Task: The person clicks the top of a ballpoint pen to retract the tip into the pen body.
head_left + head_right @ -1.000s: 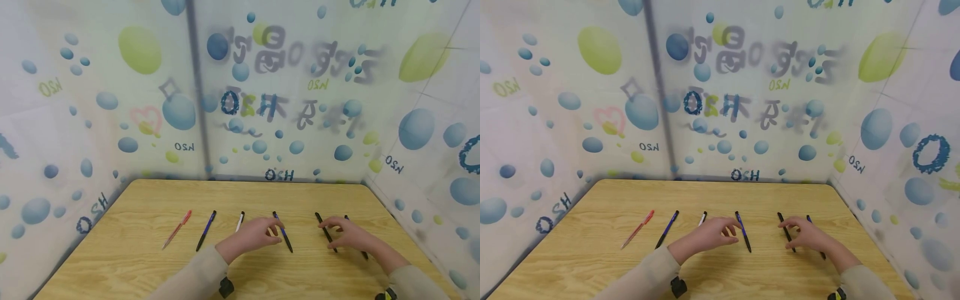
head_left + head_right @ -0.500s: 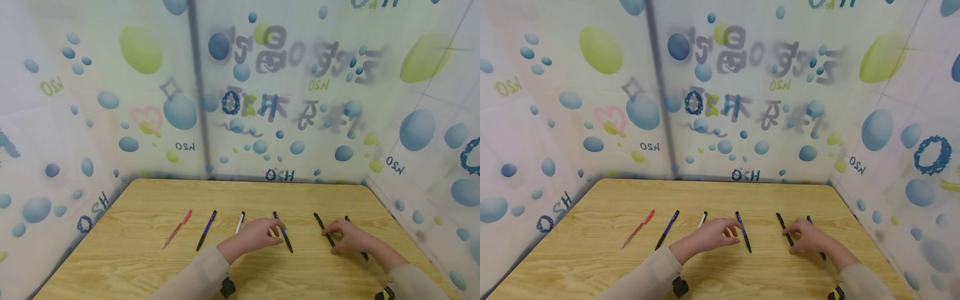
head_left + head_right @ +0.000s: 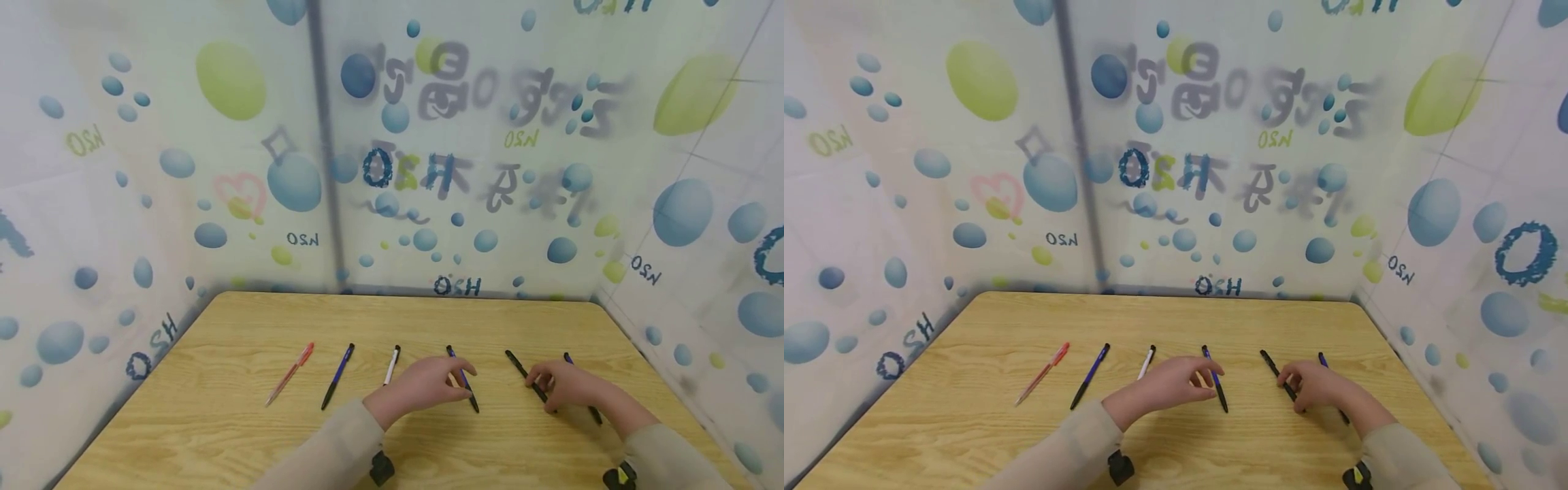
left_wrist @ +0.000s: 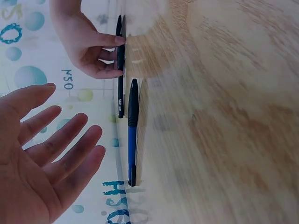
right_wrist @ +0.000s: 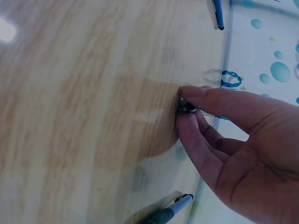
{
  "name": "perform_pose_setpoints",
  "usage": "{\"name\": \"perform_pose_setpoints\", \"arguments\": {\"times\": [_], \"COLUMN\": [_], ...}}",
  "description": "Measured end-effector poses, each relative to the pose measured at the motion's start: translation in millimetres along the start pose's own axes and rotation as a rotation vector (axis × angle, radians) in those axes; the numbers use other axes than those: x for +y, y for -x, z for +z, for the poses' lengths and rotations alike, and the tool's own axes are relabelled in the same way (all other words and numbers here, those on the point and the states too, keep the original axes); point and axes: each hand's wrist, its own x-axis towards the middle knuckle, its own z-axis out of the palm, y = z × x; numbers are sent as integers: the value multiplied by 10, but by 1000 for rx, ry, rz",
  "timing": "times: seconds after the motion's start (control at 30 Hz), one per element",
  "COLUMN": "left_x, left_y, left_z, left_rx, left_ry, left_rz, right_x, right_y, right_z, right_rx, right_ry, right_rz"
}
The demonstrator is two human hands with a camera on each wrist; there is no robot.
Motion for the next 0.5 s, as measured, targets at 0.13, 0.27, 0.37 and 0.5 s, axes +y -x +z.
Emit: {"name": "perform_pose_setpoints", "arguments": {"times": [0.13, 0.27, 0.37, 0.5], "left_x": [30, 66, 85, 105], "left_y": [-18, -39, -63, -66], "left_z": [-5, -24, -49, -95], "left_rx": [1, 13, 30, 52], "left_ry": [15, 51, 73, 100], "left_rz": [-12, -25, -16, -1], "right_x": [-17, -54, -122, -227], "right_y": [-10, -13, -9, -18], "right_z": [-1, 4, 18, 45], "right_rx": [-11, -38, -46, -41], "right_ry": [-14, -43, -77, -110], "right_rz": [29, 5, -25, -71]}}
